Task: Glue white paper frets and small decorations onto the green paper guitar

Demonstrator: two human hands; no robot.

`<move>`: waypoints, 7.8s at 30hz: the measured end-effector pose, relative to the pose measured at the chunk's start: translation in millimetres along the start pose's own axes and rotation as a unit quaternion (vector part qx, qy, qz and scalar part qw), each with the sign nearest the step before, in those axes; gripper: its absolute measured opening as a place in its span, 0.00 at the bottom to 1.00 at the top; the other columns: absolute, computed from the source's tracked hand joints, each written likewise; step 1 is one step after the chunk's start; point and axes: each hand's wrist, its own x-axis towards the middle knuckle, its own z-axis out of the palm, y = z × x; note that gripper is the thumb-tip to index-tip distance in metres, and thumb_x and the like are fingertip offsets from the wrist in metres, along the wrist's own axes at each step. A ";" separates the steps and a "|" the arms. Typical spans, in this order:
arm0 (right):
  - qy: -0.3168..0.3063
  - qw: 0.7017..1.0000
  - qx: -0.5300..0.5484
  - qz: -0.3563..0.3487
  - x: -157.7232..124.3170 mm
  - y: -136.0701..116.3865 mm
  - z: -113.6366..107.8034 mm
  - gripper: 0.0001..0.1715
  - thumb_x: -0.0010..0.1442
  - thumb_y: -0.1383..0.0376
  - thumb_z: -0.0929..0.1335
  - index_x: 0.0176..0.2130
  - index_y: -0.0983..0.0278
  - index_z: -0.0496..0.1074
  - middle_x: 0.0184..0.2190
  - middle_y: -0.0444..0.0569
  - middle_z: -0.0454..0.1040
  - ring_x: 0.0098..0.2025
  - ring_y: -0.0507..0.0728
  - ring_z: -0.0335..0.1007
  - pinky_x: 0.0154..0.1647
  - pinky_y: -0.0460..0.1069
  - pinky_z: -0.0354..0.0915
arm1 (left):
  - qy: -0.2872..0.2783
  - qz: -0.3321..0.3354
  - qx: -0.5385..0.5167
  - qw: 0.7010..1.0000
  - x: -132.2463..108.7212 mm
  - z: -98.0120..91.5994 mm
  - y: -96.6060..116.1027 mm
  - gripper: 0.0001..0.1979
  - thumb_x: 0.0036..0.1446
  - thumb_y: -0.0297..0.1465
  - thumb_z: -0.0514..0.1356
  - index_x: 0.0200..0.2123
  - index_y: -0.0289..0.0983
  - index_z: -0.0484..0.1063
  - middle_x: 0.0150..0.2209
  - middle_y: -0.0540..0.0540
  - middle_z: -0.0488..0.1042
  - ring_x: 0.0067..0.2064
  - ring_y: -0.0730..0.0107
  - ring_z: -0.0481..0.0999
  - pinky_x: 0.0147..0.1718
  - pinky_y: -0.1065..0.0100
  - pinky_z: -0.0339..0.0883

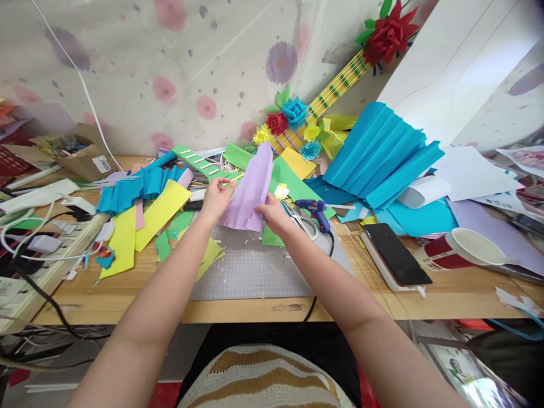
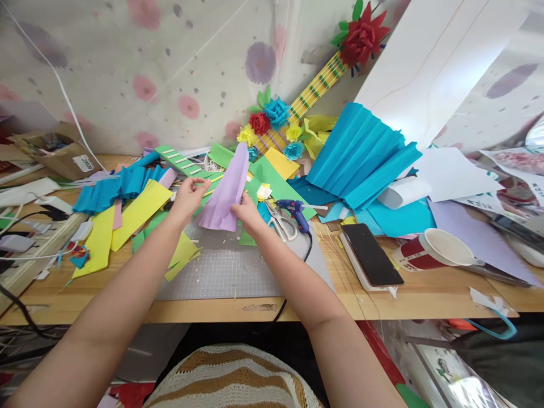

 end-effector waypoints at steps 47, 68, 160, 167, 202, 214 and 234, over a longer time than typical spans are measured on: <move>-0.124 0.904 -0.375 -0.163 -22.3 12.2 -33.7 0.20 0.50 0.67 0.66 0.45 0.60 0.64 0.27 0.39 0.70 0.26 0.49 0.65 0.32 0.46 0.61 | -0.062 0.221 0.158 0.960 -49.5 7.2 -62.9 0.17 0.59 0.33 0.52 0.49 0.38 0.70 0.44 0.43 0.76 0.44 0.66 0.75 0.46 0.64 0.66; -0.050 0.794 -0.509 -0.328 -21.2 32.9 -14.3 0.10 0.57 0.68 0.64 0.39 0.60 0.73 0.36 0.49 0.67 0.37 0.54 0.63 0.31 0.46 0.57 | -0.034 0.351 0.248 0.902 -48.6 3.4 -89.1 0.31 0.60 0.33 0.49 0.64 0.32 0.43 0.54 0.35 0.68 0.54 0.59 0.67 0.53 0.56 0.58; -0.070 0.789 -0.454 -0.407 -21.2 35.8 -23.6 0.11 0.61 0.62 0.63 0.36 0.61 0.74 0.34 0.51 0.69 0.40 0.57 0.60 0.40 0.52 0.61 | -0.235 -0.137 -0.148 0.951 -61.8 0.6 -58.0 0.20 0.45 0.47 0.62 0.25 0.33 0.68 0.19 0.49 0.70 0.17 0.77 0.66 0.15 0.72 0.65; -0.050 0.812 -0.418 -0.404 -23.3 36.7 -20.0 0.09 0.60 0.62 0.64 0.34 0.62 0.73 0.33 0.50 0.69 0.39 0.56 0.61 0.40 0.52 0.61 | -0.219 -0.104 -0.193 0.951 -64.0 5.8 -63.3 0.20 0.47 0.48 0.60 0.22 0.36 0.63 0.14 0.57 0.57 0.14 0.83 0.52 0.11 0.76 0.60; -0.034 0.785 -0.448 -0.427 -24.3 41.9 -16.1 0.09 0.61 0.63 0.63 0.38 0.63 0.71 0.36 0.51 0.70 0.41 0.57 0.61 0.41 0.53 0.60 | -0.137 -0.142 -0.167 0.966 -61.7 -2.6 -51.0 0.20 0.36 0.42 0.67 0.27 0.32 0.71 0.26 0.46 0.75 0.21 0.77 0.69 0.18 0.74 0.66; -0.049 0.781 -0.465 -0.415 -21.7 44.0 -15.1 0.06 0.56 0.72 0.62 0.33 0.63 0.66 0.36 0.51 0.70 0.41 0.57 0.60 0.42 0.52 0.57 | -0.150 -0.179 -0.184 0.955 -61.1 -6.4 -46.6 0.20 0.31 0.35 0.70 0.29 0.33 0.71 0.28 0.47 0.75 0.26 0.72 0.74 0.17 0.76 0.65; -0.080 0.784 -0.463 -0.406 -21.6 42.1 -22.1 0.11 0.52 0.76 0.60 0.31 0.62 0.66 0.35 0.49 0.72 0.40 0.57 0.62 0.43 0.52 0.57 | -0.076 -0.146 -0.139 0.977 -33.3 -39.5 -44.9 0.08 0.42 0.31 0.61 0.28 0.33 0.71 0.23 0.50 0.68 0.20 0.79 0.64 0.18 0.74 0.62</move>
